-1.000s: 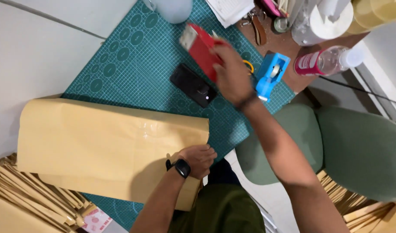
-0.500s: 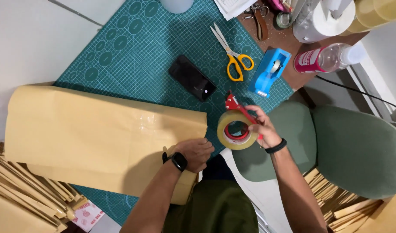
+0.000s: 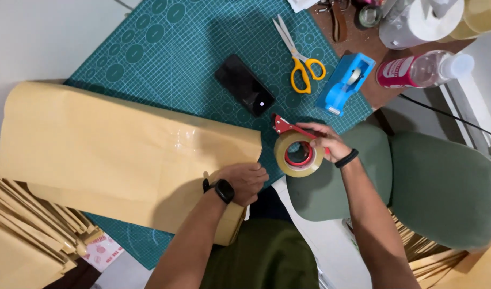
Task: Sealing large yellow envelopes by folding the flap and applying clear tape with a handheld dispenser.
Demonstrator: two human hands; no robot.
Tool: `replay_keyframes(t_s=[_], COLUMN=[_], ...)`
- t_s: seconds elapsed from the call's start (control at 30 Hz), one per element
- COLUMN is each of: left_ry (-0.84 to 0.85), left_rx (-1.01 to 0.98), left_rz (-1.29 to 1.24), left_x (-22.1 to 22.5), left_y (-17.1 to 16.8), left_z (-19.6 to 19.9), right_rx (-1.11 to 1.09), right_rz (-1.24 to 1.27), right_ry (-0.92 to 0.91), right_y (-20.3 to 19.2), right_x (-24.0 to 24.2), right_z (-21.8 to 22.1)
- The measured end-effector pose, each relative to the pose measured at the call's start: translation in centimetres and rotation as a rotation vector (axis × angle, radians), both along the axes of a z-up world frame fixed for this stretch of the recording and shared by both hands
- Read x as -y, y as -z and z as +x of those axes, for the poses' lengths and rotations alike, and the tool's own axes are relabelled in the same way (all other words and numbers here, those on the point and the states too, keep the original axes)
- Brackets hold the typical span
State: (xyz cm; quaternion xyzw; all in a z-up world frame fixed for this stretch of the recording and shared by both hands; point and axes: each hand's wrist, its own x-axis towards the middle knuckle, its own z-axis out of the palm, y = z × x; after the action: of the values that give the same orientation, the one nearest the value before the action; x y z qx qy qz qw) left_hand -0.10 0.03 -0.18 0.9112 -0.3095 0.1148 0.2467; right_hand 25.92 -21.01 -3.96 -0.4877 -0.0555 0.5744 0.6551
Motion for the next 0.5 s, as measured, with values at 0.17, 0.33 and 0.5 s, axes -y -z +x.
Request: replay_keyframes(t_s=[0.17,0.33,0.5], left_ry=[-0.096,-0.102,-0.144], left_rx=[-0.008,0.016,0.104], left_rz=[-0.01,0.018,0.056], left_x=[0.2,0.3,0.4], left_y=[-1.6,-0.2,0.0], left_z=[0.0,-0.3,-0.4], right_rx=[0.069,0.152,0.336], right_rz=[-0.004,-0.017,-0.096], right_ry=[-0.157,-0.326,-0.567], right_y=[-2.6,-3.3,-5.6], right_x=[-2.3,-4.1,-6.2], right_z=[0.3,1.4,3.1])
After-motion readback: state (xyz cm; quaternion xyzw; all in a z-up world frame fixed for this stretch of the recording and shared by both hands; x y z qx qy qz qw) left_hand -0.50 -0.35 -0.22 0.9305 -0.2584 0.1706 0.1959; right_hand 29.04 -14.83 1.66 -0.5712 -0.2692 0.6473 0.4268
